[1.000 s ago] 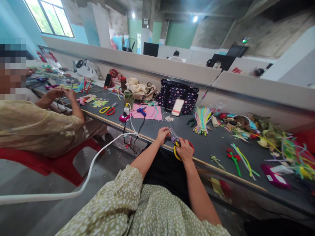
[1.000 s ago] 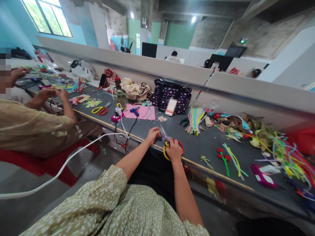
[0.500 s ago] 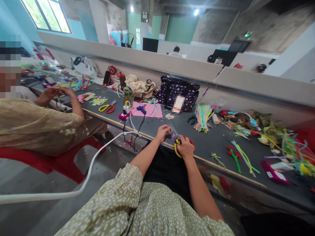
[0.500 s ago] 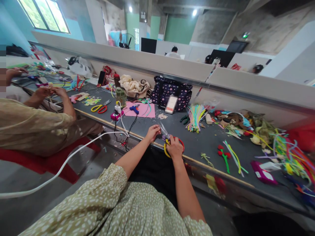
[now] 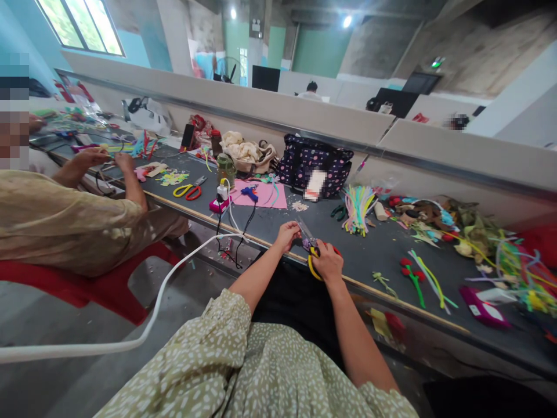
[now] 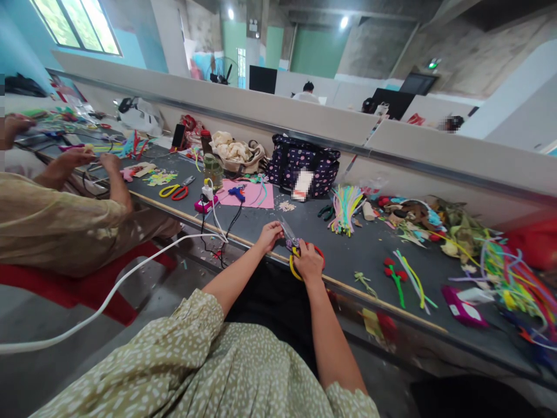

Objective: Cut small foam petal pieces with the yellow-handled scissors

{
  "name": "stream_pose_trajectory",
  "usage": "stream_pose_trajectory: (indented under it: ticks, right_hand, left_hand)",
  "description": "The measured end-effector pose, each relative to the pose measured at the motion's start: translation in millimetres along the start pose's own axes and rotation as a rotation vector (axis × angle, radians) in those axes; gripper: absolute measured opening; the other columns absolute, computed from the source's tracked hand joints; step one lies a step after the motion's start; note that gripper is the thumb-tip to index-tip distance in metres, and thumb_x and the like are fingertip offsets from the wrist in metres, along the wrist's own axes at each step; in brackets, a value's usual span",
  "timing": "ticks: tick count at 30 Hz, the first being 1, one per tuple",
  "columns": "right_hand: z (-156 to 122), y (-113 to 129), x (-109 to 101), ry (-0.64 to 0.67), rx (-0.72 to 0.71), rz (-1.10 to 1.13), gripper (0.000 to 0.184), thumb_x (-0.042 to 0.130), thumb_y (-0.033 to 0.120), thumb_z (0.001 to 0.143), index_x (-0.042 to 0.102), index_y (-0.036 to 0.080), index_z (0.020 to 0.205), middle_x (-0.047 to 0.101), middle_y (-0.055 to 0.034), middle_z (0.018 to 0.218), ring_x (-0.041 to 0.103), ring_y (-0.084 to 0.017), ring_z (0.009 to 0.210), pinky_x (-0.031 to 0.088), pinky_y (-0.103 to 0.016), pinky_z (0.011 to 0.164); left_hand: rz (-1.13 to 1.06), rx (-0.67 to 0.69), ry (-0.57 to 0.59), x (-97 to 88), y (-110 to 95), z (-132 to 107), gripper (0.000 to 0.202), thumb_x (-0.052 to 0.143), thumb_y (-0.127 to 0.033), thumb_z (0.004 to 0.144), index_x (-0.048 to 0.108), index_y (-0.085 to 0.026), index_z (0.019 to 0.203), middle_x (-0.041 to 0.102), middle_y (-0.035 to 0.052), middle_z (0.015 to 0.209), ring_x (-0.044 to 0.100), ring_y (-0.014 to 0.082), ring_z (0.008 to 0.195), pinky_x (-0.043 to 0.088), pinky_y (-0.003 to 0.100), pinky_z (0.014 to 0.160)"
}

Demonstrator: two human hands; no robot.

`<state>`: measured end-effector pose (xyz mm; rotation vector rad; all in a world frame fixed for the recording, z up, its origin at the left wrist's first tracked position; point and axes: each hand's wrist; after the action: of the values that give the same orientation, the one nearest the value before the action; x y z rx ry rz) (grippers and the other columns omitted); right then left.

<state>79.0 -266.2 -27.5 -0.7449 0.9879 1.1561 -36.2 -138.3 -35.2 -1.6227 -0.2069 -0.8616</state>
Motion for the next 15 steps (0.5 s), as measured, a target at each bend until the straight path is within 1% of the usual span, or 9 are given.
stream_pose_trajectory:
  ticks: [6, 10, 15]
  right_hand:
    - [2.0, -1.6, 1.0, 0.001, -0.029, -0.028, 0.043, 0.050, 0.036, 0.083, 0.051, 0.025, 0.124, 0.058, -0.0040, 0.097, 0.050, -0.013, 0.071, 0.028, -0.025, 0.057]
    - [3.4, -2.8, 1.3, 0.015, -0.042, -0.032, 0.042, 0.049, 0.034, 0.083, 0.051, 0.024, 0.124, 0.059, -0.0045, 0.096, 0.052, -0.013, 0.072, 0.029, -0.025, 0.058]
    - [5.8, -3.5, 0.0, 0.055, -0.041, -0.046, 0.043, 0.048, 0.035, 0.084, 0.051, 0.024, 0.125, 0.061, -0.0061, 0.097, 0.054, -0.014, 0.076, 0.031, -0.024, 0.060]
  left_hand:
    - [-0.003, 0.000, 0.006, -0.8, 1.3, 1.5, 0.029, 0.074, -0.023, 0.055, 0.052, -0.014, 0.071, 0.052, -0.0047, 0.053, 0.048, 0.0059, 0.044, 0.043, 0.023, 0.051]
    - [-0.005, -0.005, -0.001, -1.6, 2.8, 2.9, 0.027, 0.074, -0.022, 0.057, 0.053, -0.014, 0.071, 0.053, -0.0038, 0.055, 0.048, 0.0057, 0.045, 0.043, 0.023, 0.052]
    - [-0.017, 0.007, 0.013, -3.4, 4.7, 4.4, 0.029, 0.076, -0.025, 0.056, 0.056, -0.013, 0.072, 0.055, -0.0024, 0.057, 0.048, 0.0056, 0.045, 0.043, 0.023, 0.052]
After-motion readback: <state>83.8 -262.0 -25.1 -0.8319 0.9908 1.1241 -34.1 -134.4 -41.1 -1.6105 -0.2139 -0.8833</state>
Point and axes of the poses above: each hand's wrist, its own z-axis towards the middle knuckle, its own x-axis out of the palm, y = z × x
